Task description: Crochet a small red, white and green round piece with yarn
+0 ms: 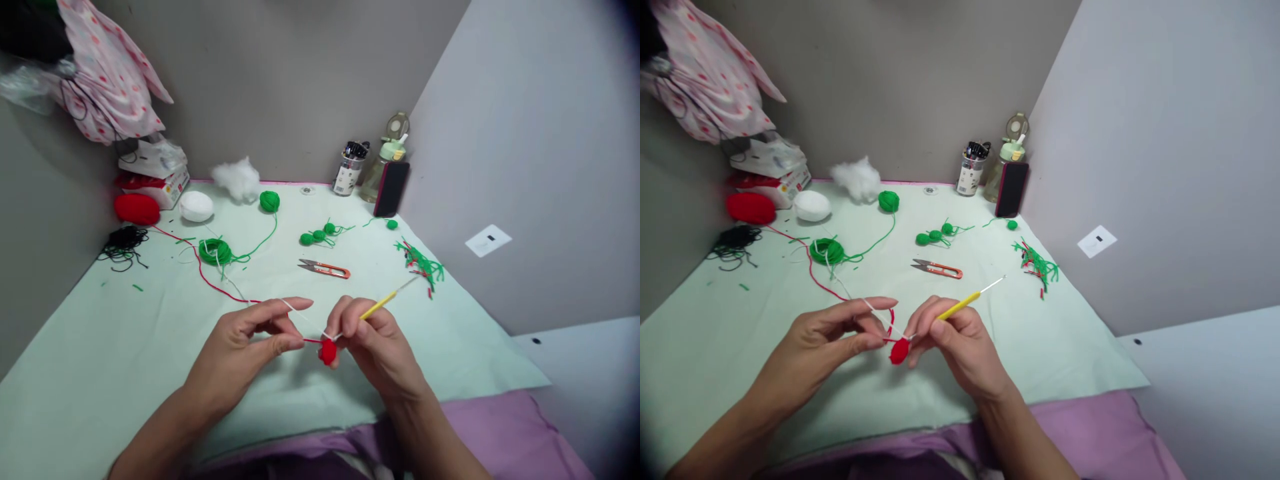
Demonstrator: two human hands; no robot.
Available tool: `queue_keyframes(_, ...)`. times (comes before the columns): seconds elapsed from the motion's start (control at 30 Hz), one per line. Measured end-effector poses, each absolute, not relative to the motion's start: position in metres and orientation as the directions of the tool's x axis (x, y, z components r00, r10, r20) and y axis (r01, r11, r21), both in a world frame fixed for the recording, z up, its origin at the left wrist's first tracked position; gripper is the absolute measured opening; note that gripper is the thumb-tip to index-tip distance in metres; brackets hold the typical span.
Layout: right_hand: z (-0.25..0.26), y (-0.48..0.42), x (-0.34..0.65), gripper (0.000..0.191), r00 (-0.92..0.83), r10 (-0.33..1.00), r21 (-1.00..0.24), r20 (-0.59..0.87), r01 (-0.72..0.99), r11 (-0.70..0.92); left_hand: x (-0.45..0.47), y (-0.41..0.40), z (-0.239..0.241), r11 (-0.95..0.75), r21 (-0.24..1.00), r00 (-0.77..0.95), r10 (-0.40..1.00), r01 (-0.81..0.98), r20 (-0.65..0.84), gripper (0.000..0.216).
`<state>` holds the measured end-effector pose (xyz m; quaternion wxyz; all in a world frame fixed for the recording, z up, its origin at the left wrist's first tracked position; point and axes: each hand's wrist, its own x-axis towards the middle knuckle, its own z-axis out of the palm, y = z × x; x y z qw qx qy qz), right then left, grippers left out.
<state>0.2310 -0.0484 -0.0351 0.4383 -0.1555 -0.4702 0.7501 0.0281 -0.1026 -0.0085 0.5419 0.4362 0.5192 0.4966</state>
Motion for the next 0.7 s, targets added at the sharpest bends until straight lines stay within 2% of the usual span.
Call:
queue_keyframes(0.07, -0.036, -0.048, 0.232, 0.022, -0.607, 0.783, -0.831, 0.133, -0.499, -0.246, 0.028, -0.103, -0.01, 0.085, 0.996, -0.058, 0.995, -0.04, -0.087, 0.027)
queue_keyframes(0.13, -0.036, -0.048, 0.231, 0.023, -0.611, 0.784, -0.834, 0.111, -0.487, -0.261, 0.032, -0.103, -0.013, 0.082, 0.993, -0.064, 0.994, -0.084, -0.087, 0.032)
queue_keyframes(0.33, -0.03, -0.047, 0.226, 0.021, -0.624, 0.761, -0.881, 0.177, -0.446, -0.16, 0.044, -0.104, -0.021, 0.11, 0.973, -0.038, 0.992, -0.203, -0.12, 0.037)
queue_keyframes(0.47, -0.028, -0.045, 0.23, 0.025, -0.7, 0.691, -0.918, 0.181, -0.372, -0.137, 0.038, -0.103, -0.016, 0.064, 0.992, -0.074, 0.995, -0.111, -0.072, 0.03)
queue_keyframes(0.6, -0.028, -0.041, 0.238, 0.025, -0.68, 0.717, -0.936, 0.152, -0.331, -0.115, 0.024, -0.101, -0.01, 0.013, 0.999, -0.094, 0.996, 0.049, -0.008, 0.021)
queue_keyframes(0.7, -0.027, -0.041, 0.24, 0.025, -0.668, 0.733, -0.931, 0.128, -0.336, -0.144, 0.022, -0.102, -0.01, 0.034, 0.999, -0.053, 0.998, -0.041, -0.036, 0.018)
